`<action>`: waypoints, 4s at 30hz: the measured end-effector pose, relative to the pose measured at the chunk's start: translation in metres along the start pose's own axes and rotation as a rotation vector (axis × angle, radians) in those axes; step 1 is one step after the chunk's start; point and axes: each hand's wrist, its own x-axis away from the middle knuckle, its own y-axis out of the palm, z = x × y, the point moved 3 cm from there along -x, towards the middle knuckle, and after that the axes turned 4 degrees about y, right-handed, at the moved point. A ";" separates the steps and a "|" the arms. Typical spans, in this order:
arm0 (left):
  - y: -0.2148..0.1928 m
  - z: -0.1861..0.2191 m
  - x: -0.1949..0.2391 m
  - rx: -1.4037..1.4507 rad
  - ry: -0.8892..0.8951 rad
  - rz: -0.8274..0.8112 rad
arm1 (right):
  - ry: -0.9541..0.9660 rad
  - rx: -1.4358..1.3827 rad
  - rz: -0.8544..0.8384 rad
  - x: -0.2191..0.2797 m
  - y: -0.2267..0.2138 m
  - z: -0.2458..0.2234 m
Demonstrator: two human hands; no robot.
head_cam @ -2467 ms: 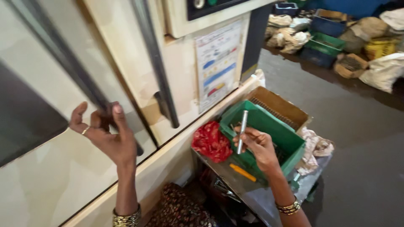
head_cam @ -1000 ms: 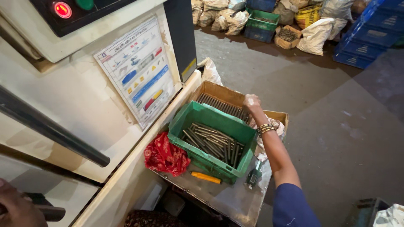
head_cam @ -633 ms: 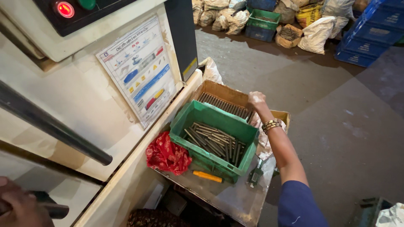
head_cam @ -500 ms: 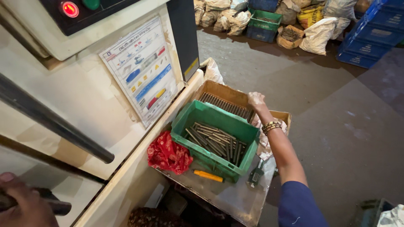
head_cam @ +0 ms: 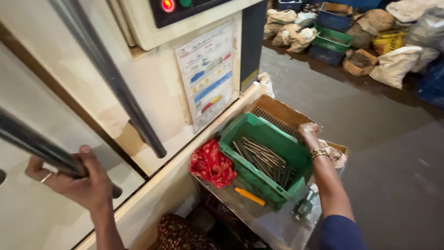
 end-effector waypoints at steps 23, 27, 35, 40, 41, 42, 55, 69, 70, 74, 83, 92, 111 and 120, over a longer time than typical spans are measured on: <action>0.002 0.007 -0.003 -0.173 -0.117 0.043 | -0.358 -1.098 0.197 -0.058 -0.065 -0.159; 0.008 0.006 -0.003 -0.052 -0.181 0.158 | -0.389 -1.110 0.121 -0.043 -0.069 -0.161; 0.010 0.015 -0.010 0.003 -0.125 0.076 | -0.288 -0.676 0.361 -0.009 -0.087 -0.153; 0.010 0.025 -0.020 0.041 -0.146 0.015 | -0.351 -0.711 0.785 0.065 -0.110 -0.142; 0.009 0.028 -0.022 0.044 -0.165 -0.007 | -0.375 -0.770 0.756 0.091 -0.108 -0.141; 0.008 0.029 -0.024 0.105 -0.210 -0.020 | -0.409 -0.824 0.699 0.120 -0.101 -0.143; -0.003 0.048 -0.035 0.191 -0.193 -0.168 | -0.654 -0.491 0.753 0.324 0.055 -0.249; -0.027 0.016 -0.023 0.255 -0.228 -0.072 | -0.581 -0.633 0.591 0.237 0.109 -0.300; -0.029 0.015 -0.022 0.251 -0.182 -0.085 | -0.616 -0.626 0.642 0.241 0.106 -0.296; -0.035 0.012 -0.014 0.275 -0.111 -0.047 | -0.625 -0.743 0.602 0.259 0.096 -0.275; -0.032 0.065 0.078 -0.534 -0.050 0.013 | -0.863 -1.767 0.510 0.365 -0.006 -0.206; 0.043 0.010 0.267 0.767 -0.601 -0.244 | -1.174 -1.294 0.862 0.524 -0.025 -0.196; 0.013 0.093 0.208 -0.196 0.193 -0.842 | -1.438 -2.069 -0.433 0.419 0.020 -0.264; 0.001 0.074 0.189 0.740 -0.436 -0.281 | -1.462 -1.596 -0.167 0.492 -0.002 -0.233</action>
